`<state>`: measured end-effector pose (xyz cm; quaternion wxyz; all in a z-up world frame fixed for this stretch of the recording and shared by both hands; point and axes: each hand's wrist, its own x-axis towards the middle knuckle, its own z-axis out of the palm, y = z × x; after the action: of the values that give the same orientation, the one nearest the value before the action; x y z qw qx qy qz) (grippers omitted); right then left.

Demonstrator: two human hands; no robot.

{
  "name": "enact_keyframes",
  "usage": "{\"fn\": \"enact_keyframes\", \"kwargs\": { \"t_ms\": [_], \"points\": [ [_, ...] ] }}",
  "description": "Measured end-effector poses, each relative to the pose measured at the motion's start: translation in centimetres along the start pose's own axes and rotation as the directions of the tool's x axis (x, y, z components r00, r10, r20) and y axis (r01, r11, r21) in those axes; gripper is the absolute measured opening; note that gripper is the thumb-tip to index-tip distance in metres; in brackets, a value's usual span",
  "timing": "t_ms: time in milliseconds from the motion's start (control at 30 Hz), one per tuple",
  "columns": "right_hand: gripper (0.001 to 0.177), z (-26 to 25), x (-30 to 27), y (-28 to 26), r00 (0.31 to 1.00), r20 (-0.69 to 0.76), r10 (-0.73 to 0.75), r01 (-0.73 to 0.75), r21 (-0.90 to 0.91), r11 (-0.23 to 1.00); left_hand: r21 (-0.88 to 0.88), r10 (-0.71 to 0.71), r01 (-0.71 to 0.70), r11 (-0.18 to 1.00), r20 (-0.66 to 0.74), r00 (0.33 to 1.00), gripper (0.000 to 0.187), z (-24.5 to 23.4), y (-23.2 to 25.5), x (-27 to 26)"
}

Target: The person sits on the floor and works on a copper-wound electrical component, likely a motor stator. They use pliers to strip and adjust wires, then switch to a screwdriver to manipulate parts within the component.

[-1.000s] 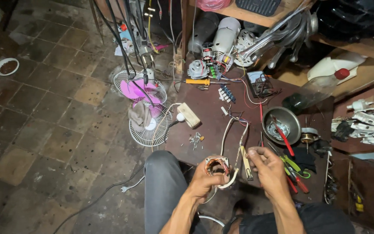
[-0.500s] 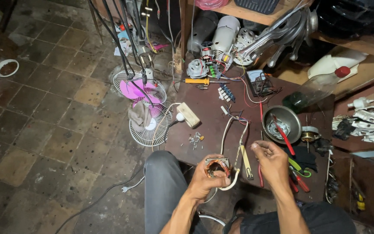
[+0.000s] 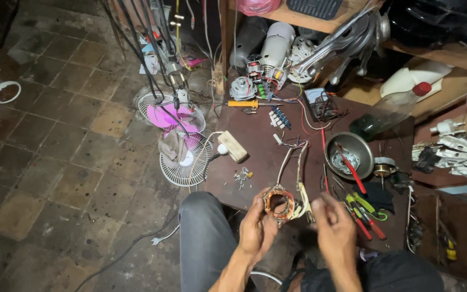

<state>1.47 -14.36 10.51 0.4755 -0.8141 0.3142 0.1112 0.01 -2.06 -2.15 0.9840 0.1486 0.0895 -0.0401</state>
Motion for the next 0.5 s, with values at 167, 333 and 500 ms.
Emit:
{"fn": "enact_keyframes", "kwargs": {
  "t_ms": [167, 333, 500],
  "points": [
    [0.073, 2.7, 1.1, 5.6, 0.976, 0.138, -0.171, 0.118, 0.329, 0.937, -0.080, -0.052, 0.058, 0.995, 0.082, 0.995, 0.038, 0.6, -0.8, -0.7],
    [0.070, 2.7, 2.2, 6.6, 0.966, 0.154, -0.207, 0.084, 0.571, 0.817, 0.008, -0.015, 0.014, 1.000, 0.202, 0.979, 0.043, 2.6, -0.1, -1.2],
    [0.070, 0.3, 2.7, 5.7, 0.943, 0.137, -0.304, 0.182, 0.554, 0.812, 0.089, -0.180, 0.172, 0.981, 0.100, 0.978, 0.017, 0.9, 0.3, -0.4]
  ]
}}
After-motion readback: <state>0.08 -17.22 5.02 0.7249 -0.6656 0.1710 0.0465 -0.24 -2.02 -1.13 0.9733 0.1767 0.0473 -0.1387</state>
